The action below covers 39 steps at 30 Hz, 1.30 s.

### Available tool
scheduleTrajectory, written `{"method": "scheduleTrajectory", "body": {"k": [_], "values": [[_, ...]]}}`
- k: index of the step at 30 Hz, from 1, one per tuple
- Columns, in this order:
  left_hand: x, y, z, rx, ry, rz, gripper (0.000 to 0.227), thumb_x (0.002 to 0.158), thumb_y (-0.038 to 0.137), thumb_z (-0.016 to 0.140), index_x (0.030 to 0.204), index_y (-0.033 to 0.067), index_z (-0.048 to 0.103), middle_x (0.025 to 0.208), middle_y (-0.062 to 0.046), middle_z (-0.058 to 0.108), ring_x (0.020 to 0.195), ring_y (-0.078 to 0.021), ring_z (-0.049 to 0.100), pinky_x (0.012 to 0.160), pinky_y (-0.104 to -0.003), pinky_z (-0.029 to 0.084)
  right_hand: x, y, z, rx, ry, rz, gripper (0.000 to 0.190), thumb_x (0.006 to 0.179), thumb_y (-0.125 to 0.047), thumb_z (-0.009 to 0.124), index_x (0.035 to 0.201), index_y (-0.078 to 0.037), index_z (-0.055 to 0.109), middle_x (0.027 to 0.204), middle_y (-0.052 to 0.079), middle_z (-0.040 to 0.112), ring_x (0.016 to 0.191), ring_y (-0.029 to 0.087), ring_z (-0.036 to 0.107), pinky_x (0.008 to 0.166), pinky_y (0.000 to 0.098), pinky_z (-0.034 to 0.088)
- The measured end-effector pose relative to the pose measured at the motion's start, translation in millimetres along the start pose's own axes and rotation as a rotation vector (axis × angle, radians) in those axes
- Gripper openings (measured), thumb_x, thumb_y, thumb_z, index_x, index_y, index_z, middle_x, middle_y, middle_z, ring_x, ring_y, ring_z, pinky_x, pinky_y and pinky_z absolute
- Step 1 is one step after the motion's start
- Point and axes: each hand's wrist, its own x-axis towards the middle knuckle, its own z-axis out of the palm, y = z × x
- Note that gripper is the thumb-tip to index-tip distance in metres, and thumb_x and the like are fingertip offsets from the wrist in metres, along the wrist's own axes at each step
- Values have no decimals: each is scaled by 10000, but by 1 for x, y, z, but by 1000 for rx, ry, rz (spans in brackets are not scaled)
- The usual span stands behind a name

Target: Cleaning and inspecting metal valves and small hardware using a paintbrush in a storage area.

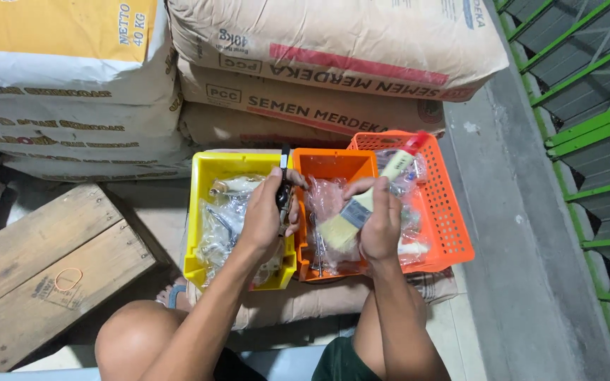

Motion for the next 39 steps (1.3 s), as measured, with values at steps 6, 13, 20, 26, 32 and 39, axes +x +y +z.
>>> {"method": "scheduleTrajectory", "body": {"k": [6,13,20,26,32,39], "values": [[14,-19,-9,85,-91,44,329,1066,205,337,1162,3,579,770,-110,474,685,-225,516,564,-343,496,-4,-25,4,60,-96,10,416,1044,-363,558,1233,-39,739,788,70,684,781,90,589,855,271,522],[4,3,1,233,-92,12,429,1093,194,281,1363,0,553,859,-81,526,747,-170,522,658,-305,507,5,-30,-2,-186,-106,-192,335,990,-64,622,1316,-26,689,696,168,690,545,137,635,551,286,551],[-23,40,29,114,-87,-28,584,1047,292,446,1528,-26,355,875,-130,529,661,-150,535,519,-227,461,9,-15,-14,-265,35,-191,280,1050,-168,509,992,-56,759,833,123,718,811,196,657,845,342,535],[-7,4,12,-95,-123,-134,491,1055,283,450,1459,5,425,991,-247,584,515,-220,564,379,-233,433,4,-22,8,-99,-116,37,251,1067,-151,443,1143,6,624,1027,178,684,886,176,580,801,291,511],[-17,24,23,-35,-50,-110,587,1074,425,379,1423,-14,551,764,-285,652,385,-226,549,288,-232,409,0,-50,22,-17,-292,228,573,974,-67,594,1517,20,432,716,146,703,582,130,632,547,216,544],[-19,22,18,90,-217,-147,532,1095,346,280,1457,6,469,869,-174,545,569,-160,507,380,-222,434,-1,-50,25,-34,-166,260,237,862,-30,788,1091,27,777,762,151,758,587,125,705,539,245,612]]}}
